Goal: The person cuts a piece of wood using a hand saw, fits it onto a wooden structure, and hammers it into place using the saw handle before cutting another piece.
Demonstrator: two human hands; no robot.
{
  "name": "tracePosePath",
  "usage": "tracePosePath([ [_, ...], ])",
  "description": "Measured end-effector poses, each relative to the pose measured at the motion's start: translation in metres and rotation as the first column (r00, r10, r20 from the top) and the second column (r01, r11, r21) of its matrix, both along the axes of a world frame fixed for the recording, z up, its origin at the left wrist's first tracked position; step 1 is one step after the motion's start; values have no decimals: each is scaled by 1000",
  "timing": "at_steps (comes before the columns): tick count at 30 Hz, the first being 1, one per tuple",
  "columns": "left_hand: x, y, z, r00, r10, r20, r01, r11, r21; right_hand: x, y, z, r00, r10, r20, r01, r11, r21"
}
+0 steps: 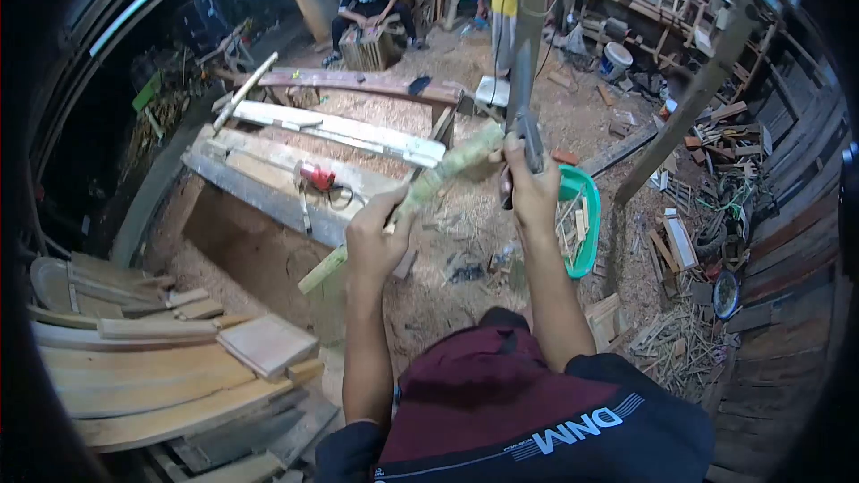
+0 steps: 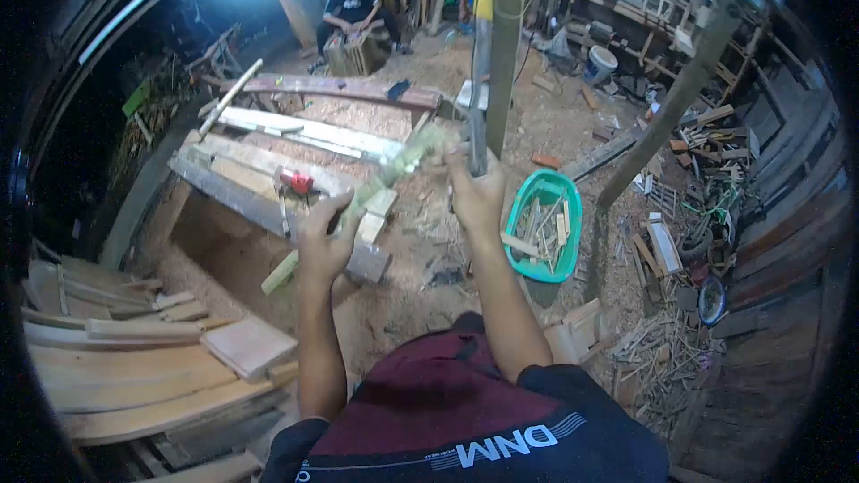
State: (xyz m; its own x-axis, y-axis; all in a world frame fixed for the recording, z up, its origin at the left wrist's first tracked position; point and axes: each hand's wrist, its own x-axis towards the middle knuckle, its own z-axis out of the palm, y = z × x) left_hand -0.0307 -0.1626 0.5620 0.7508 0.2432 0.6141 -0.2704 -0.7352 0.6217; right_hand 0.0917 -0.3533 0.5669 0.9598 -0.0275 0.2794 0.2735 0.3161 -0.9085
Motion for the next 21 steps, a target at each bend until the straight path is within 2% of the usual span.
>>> tracePosePath([
  [2, -1, 11, -27, 997, 70, -36, -72, 996, -52, -5, 4, -24, 997, -50, -50, 47, 998, -50],
  [4, -2, 26, -63, 993, 89, -71, -92, 995, -34, -7, 5, -39, 992, -82, -95, 78, 996, -51],
  [5, -1, 32, -79, 990, 119, -79, -119, 993, 9, -6, 2, -57, 990, -125, -62, 117, 987, -112],
  [7, -4, 40, -114, 979, 179, -102, -170, 981, 89, -11, 3, -76, 997, -72, -40, 63, 979, -195],
  [9, -3, 43, -164, 962, 216, -164, -212, 976, 40, -12, -2, -107, 998, 16, -60, -34, 951, -309],
  [10, 0, 43, -183, 954, 233, -189, -234, 972, 20, -15, -3, -121, 991, 53, -126, -84, 964, -252],
  [11, 0, 43, -198, 922, 225, -316, -238, 971, -4, -17, -4, -132, 978, 91, -187, -128, 973, -192],
  [14, 11, 39, -263, 900, 293, -321, -294, 955, 47, -30, -9, -179, 924, 186, -334, -197, 980, 1],
  [16, 29, 48, -313, 876, 303, -375, -295, 952, 79, -35, -11, -202, 873, 221, -434, -257, 966, -25],
  [18, 49, 62, -364, 834, 342, -433, -324, 939, 117, -26, -6, -244, 833, 167, -527, -368, 879, -302],
  [19, 69, 73, -389, 838, 356, -413, -327, 934, 140, -17, -1, -259, 761, 229, -607, -453, 857, -245],
  [20, 83, 82, -416, 836, 362, -412, -322, 932, 165, -10, -8, -315, 750, 237, -618, -434, 881, -190],
  [21, 93, 91, -443, 835, 357, -418, -306, 934, 187, -2, -8, -346, 726, 255, -639, -463, 868, -180],
])
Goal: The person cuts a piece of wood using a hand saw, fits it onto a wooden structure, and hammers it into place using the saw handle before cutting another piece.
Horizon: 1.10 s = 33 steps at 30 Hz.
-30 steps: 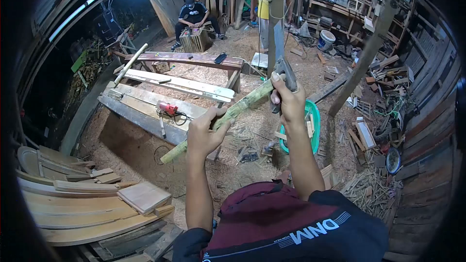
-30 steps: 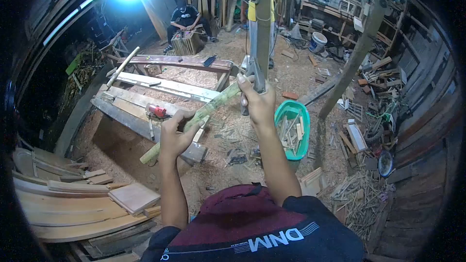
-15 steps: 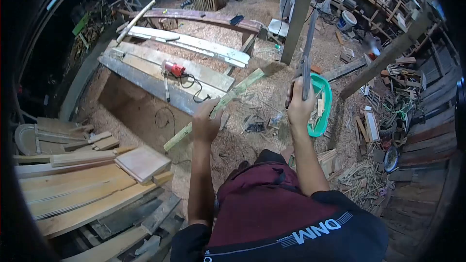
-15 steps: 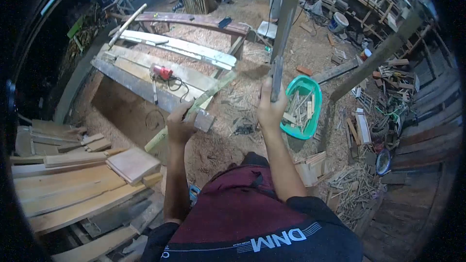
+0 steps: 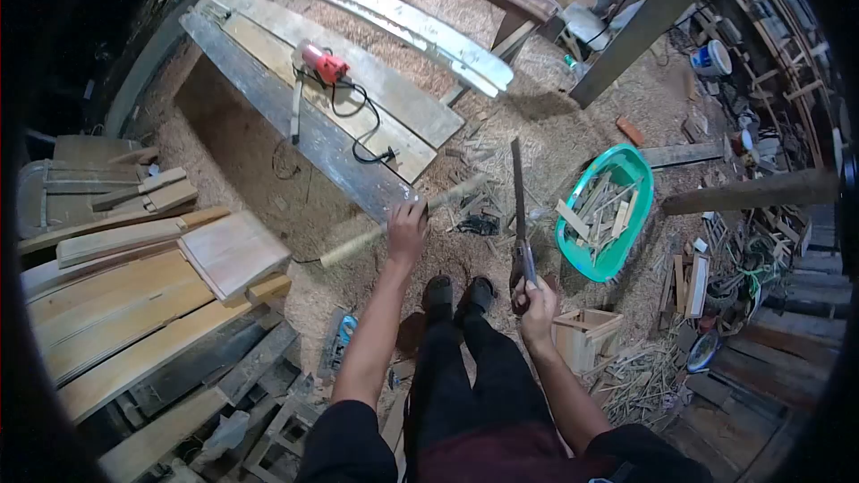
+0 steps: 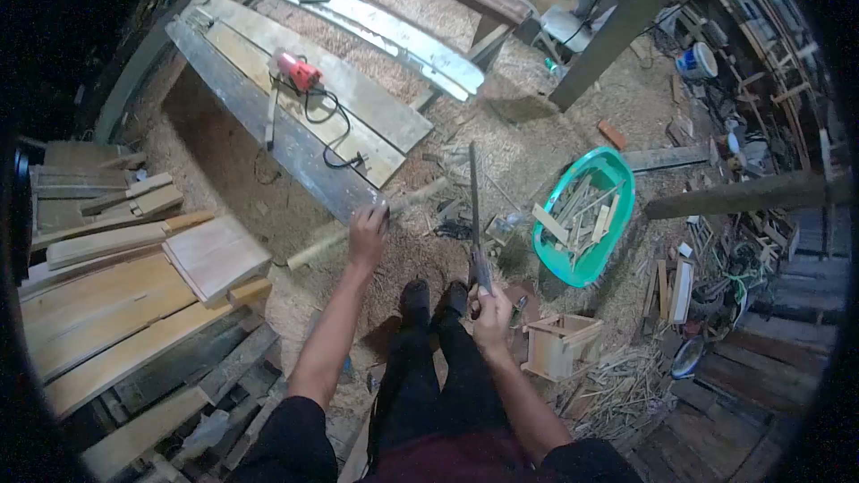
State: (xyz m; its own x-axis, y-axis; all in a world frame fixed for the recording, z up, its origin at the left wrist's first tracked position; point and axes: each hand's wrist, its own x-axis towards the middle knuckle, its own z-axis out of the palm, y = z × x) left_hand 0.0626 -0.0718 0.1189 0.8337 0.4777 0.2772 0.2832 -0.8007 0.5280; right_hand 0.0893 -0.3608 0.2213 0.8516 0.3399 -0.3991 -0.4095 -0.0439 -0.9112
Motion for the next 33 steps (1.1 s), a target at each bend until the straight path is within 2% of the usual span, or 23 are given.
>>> tracePosePath([
  [1, 17, 13, -28, 1000, -10, 4, 10, 1000, -13, 11, 4, -29, 999, 32, -22, -32, 999, -1],
  [3, 49, 38, -75, 1000, -14, -5, 14, 1000, 1, 32, 20, -92, 972, 132, 195, -93, 976, -197],
  [4, 65, 50, -91, 1000, -1, -12, 2, 999, 32, 39, 33, -115, 948, 150, 281, -83, 968, -235],
  [6, 92, 71, -114, 999, 5, 37, -9, 992, 129, 58, 54, -147, 960, 159, 231, -122, 978, -168],
  [7, 109, 80, -134, 999, 18, 46, -23, 995, 101, 62, 66, -157, 966, 141, 218, -114, 985, -130],
  [8, 122, 85, -135, 999, 42, 12, -43, 995, 94, 66, 74, -168, 967, 145, 208, -118, 984, -137],
  [9, 134, 92, -145, 998, 53, 42, -58, 991, 122, 70, 80, -178, 969, 146, 201, -118, 983, -144],
  [11, 150, 98, -152, 997, 61, 57, -65, 995, 75, 77, 94, -188, 972, 149, 180, -123, 981, -148],
  [13, 152, 99, -159, 996, 65, 56, -71, 991, 112, 81, 104, -191, 976, 157, 147, -135, 980, -148],
  [14, 153, 98, -161, 996, 71, 56, -78, 989, 128, 83, 104, -207, 963, 184, 197, -155, 976, -153],
  [17, 153, 99, -162, 993, 60, 103, -73, 990, 123, 91, 106, -221, 953, 269, 140, -240, 952, -192],
  [18, 158, 120, -195, 982, 31, 184, -56, 989, 133, 93, 109, -229, 952, 266, 154, -240, 956, -166],
  [21, 168, 122, -169, 969, 142, 204, -137, 990, -40, 104, 117, -236, 929, 320, 185, -292, 942, -163],
  [22, 172, 126, -173, 959, 198, 201, -192, 980, -49, 107, 121, -231, 937, 319, 144, -297, 942, -156],
  [25, 178, 120, -175, 960, 263, 92, -278, 930, 242, 116, 127, -246, 944, 313, 100, -298, 944, -145],
  [29, 177, 116, -171, 944, 323, -70, -308, 937, 166, 122, 128, -256, 931, 342, 129, -319, 933, -167],
  [33, 179, 115, -178, 936, 348, -59, -332, 925, 185, 131, 148, -251, 933, 335, 130, -309, 933, -182],
])
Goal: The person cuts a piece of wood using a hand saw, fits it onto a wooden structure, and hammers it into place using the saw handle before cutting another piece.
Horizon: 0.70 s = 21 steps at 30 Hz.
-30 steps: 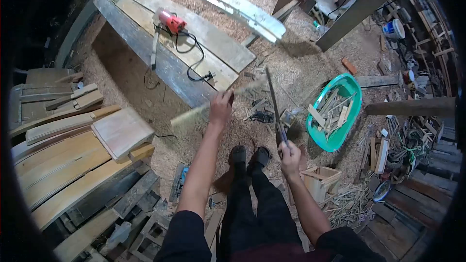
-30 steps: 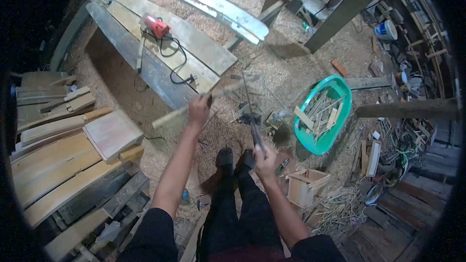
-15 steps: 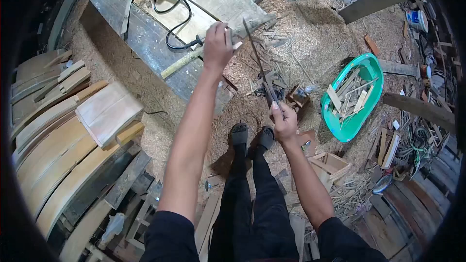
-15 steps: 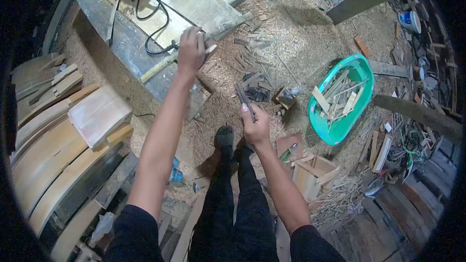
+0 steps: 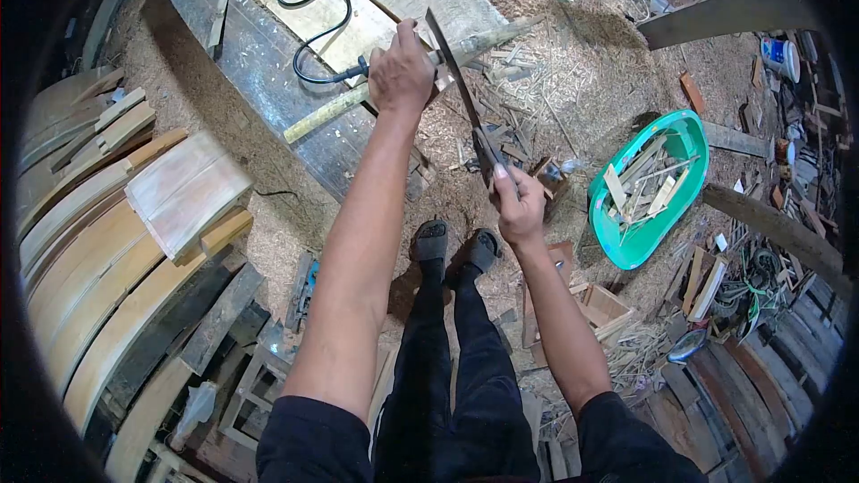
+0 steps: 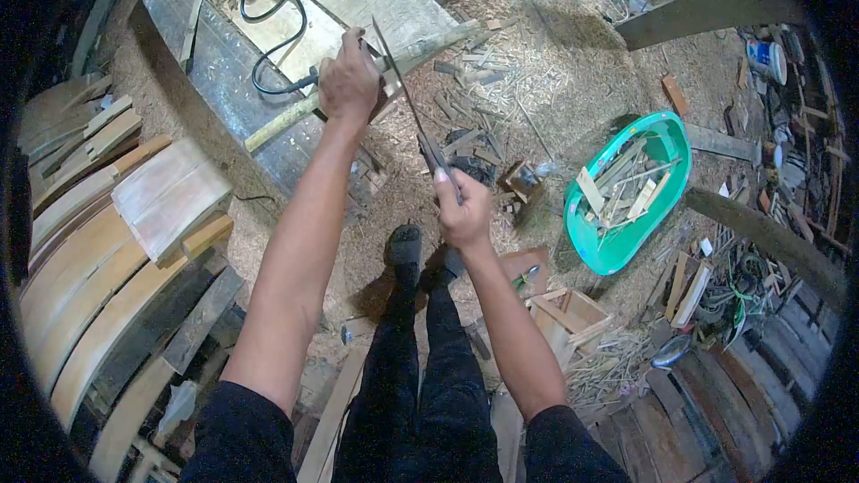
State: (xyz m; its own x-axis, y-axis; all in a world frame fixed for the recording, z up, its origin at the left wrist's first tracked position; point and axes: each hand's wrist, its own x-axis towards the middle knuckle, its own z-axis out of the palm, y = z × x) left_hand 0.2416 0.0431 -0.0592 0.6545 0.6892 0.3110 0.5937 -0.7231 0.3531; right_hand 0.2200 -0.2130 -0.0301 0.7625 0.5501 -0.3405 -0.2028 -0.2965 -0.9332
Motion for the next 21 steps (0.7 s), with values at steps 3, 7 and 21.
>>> tracePosePath([
  [3, -2, 0, 1, 1000, -8, -21, 8, 1000, -8, 2, 1, -4, 1000, 22, -19, -21, 999, 28],
  [7, -1, 2, 4, 1000, -2, -27, 1, 998, -65, -11, -27, 4, 1000, 17, 13, -16, 999, -49],
  [21, -2, -3, -2, 1000, 22, -13, -23, 992, -122, -10, -6, -7, 998, 12, 55, -10, 1000, -21],
])
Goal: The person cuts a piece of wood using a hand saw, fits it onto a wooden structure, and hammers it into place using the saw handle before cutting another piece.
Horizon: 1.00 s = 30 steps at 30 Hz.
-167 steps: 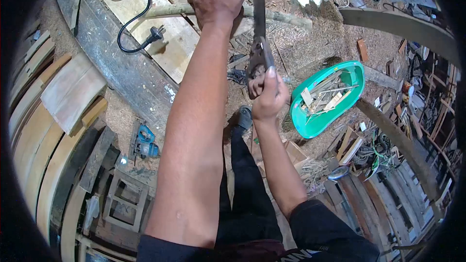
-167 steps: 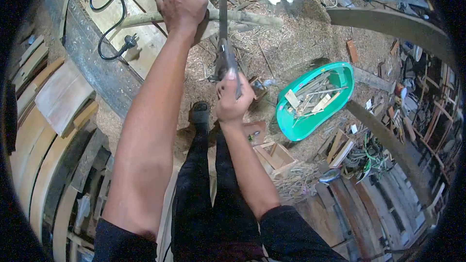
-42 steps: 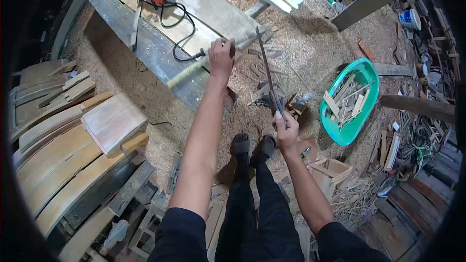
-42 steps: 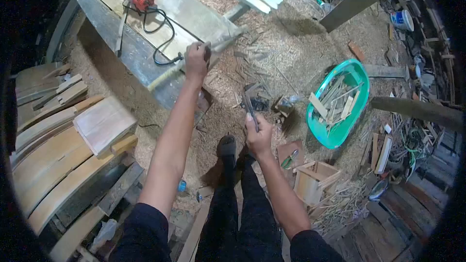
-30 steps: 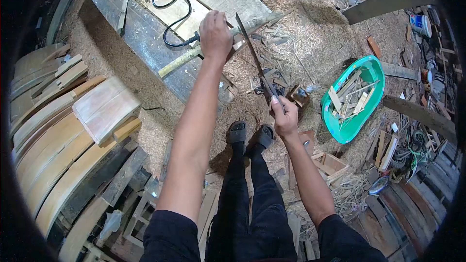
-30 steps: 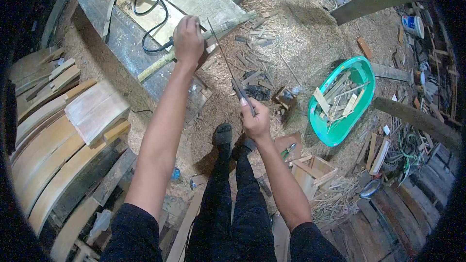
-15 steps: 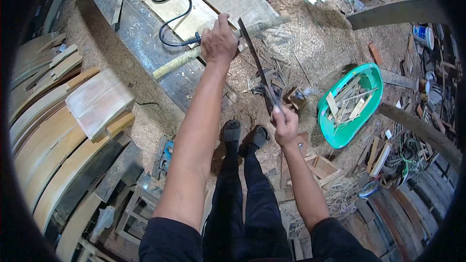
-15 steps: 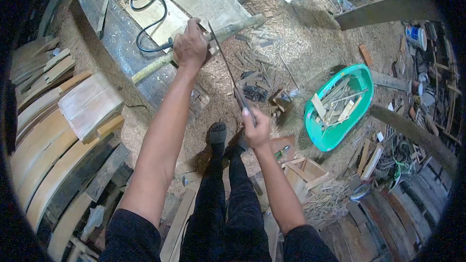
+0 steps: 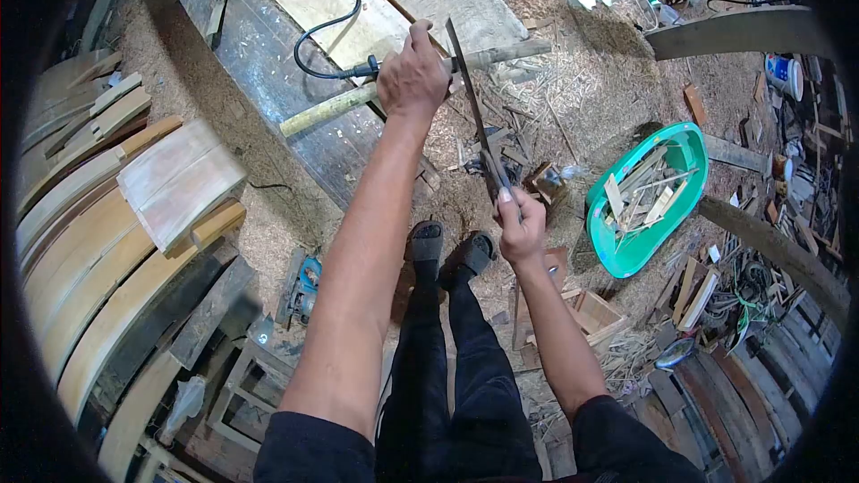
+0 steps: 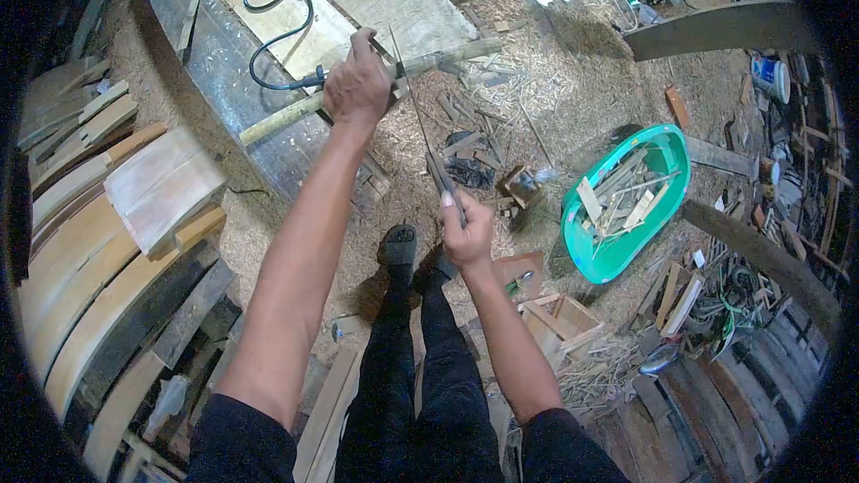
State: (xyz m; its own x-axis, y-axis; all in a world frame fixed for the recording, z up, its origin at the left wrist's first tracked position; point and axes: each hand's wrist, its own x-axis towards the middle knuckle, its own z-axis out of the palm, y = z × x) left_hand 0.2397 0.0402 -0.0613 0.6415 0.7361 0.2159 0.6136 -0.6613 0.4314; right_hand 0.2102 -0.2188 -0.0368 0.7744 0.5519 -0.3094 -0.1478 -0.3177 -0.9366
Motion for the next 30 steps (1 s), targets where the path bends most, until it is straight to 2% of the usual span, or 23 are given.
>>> tracePosePath([
  [4, -3, -2, 6, 999, -36, 18, 36, 999, 39, 11, 24, -8, 984, -43, -175, 61, 993, 100],
  [7, -2, 0, 4, 999, -39, -4, 39, 998, 39, 17, 19, -16, 996, 4, -91, 3, 997, 74],
  [8, -1, -1, 5, 999, -32, -15, 33, 999, 27, 19, 18, -16, 992, -1, -123, 11, 997, 79],
  [11, 2, 3, -7, 997, -33, 67, 30, 999, 42, 23, 16, -13, 996, -49, -78, 56, 994, 89],
  [12, 1, 4, 13, 992, -92, -91, 93, 996, 4, 27, 17, -13, 994, -42, -105, 51, 995, 85],
  [15, -6, 27, -9, 990, -113, -79, 131, 951, 281, 29, 33, 0, 999, -28, 38, 26, 998, 51],
  [17, -15, 48, -6, 978, -93, -185, 158, 914, 375, 31, 42, -3, 1000, -11, -1, 11, 996, 93],
  [19, -16, 48, 2, 996, -49, -75, 82, 841, 535, 32, 51, 1, 999, 6, -45, -1, 994, 111],
  [22, 4, 43, 4, 995, -70, -65, 91, 885, 456, 30, 49, 0, 999, -7, -31, 11, 995, 102],
  [24, 13, 30, 15, 1000, -8, -4, 9, 990, 139, 28, 41, -3, 999, -29, -15, 31, 994, 102],
  [25, 14, 23, 22, 999, 29, 16, -28, 999, -32, 27, 36, -1, 999, -32, -41, 35, 996, 77],
  [26, 15, 22, 24, 1000, -8, 3, 8, 1000, -16, 27, 31, 2, 997, -35, -67, 39, 998, 54],
  [29, 20, 6, 35, 996, 25, -89, -42, 978, -206, 32, 31, 4, 996, -46, -71, 49, 998, 43],
  [30, 25, 6, 29, 998, 53, 22, -51, 996, -74, 32, 33, 6, 997, -61, -56, 64, 996, 56],
])
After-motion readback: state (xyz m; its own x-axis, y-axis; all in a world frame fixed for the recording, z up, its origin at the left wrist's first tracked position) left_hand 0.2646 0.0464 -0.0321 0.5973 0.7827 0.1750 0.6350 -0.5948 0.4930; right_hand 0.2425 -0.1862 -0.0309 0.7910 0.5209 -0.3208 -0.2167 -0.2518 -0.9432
